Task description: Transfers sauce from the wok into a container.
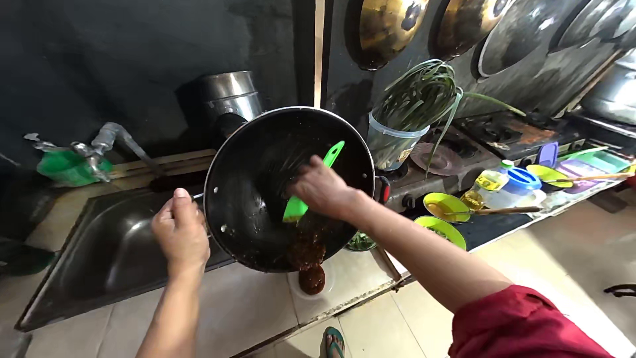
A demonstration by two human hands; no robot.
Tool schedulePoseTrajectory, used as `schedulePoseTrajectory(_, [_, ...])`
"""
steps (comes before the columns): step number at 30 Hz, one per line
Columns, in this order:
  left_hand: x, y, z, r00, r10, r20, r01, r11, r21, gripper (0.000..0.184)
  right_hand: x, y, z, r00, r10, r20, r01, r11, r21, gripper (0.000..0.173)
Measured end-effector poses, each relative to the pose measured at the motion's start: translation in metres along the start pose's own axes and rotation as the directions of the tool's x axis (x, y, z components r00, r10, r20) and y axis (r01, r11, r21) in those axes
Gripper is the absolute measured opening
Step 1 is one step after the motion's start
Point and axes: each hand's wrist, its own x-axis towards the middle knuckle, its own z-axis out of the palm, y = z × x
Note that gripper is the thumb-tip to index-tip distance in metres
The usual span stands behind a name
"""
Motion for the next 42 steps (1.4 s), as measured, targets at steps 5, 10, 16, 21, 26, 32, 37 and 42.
schedulePoseTrajectory(5, [-0.001,0.002,0.001,1.000,-0.012,0.009,0.013,0.999,-0.029,0.037,0.010,0.018,0.013,0.994,0.108,-0.017,-0.108,0.992,-0.064,0.022])
schedulePoseTrajectory(10, [-0.003,-0.002,0.001,1.000,0.010,-0.017,-0.011,1.000,-0.024,0.037,-0.007,-0.014,0.040,0.977,-0.037,0.210,0.013,0.993,0.114,0.021])
schedulePoseTrajectory(16, [-0.005,-0.003,0.000,1.000,0.010,-0.012,-0.010,0.998,-0.054,0.037,-0.024,-0.005,0.032,0.971,-0.100,0.217,0.077,0.991,0.111,0.017])
schedulePoseTrajectory(21, [-0.008,0.000,0.000,1.000,0.010,0.000,-0.010,0.998,-0.056,0.037,-0.015,0.019,0.010,0.991,0.040,0.132,-0.034,0.998,-0.048,0.022])
schedulePoseTrajectory(26, [-0.013,0.002,0.002,0.997,0.072,-0.017,-0.073,0.997,-0.041,0.037,-0.004,0.015,0.020,0.975,0.073,0.210,-0.065,0.997,-0.044,0.020])
schedulePoseTrajectory(32, [-0.014,0.002,0.001,0.997,0.064,-0.033,-0.065,0.997,-0.031,0.036,-0.029,-0.013,0.025,0.952,-0.110,0.287,0.094,0.993,0.069,0.013])
schedulePoseTrajectory(37, [-0.014,0.007,0.002,0.996,0.085,-0.015,-0.085,0.996,-0.033,0.036,-0.026,0.008,0.008,0.982,0.022,0.188,-0.011,0.998,-0.056,0.021])
schedulePoseTrajectory(42, [-0.016,0.007,0.002,0.996,0.083,-0.018,-0.083,0.996,-0.037,0.035,-0.013,0.017,0.014,0.931,0.167,0.323,-0.141,0.985,-0.102,0.018])
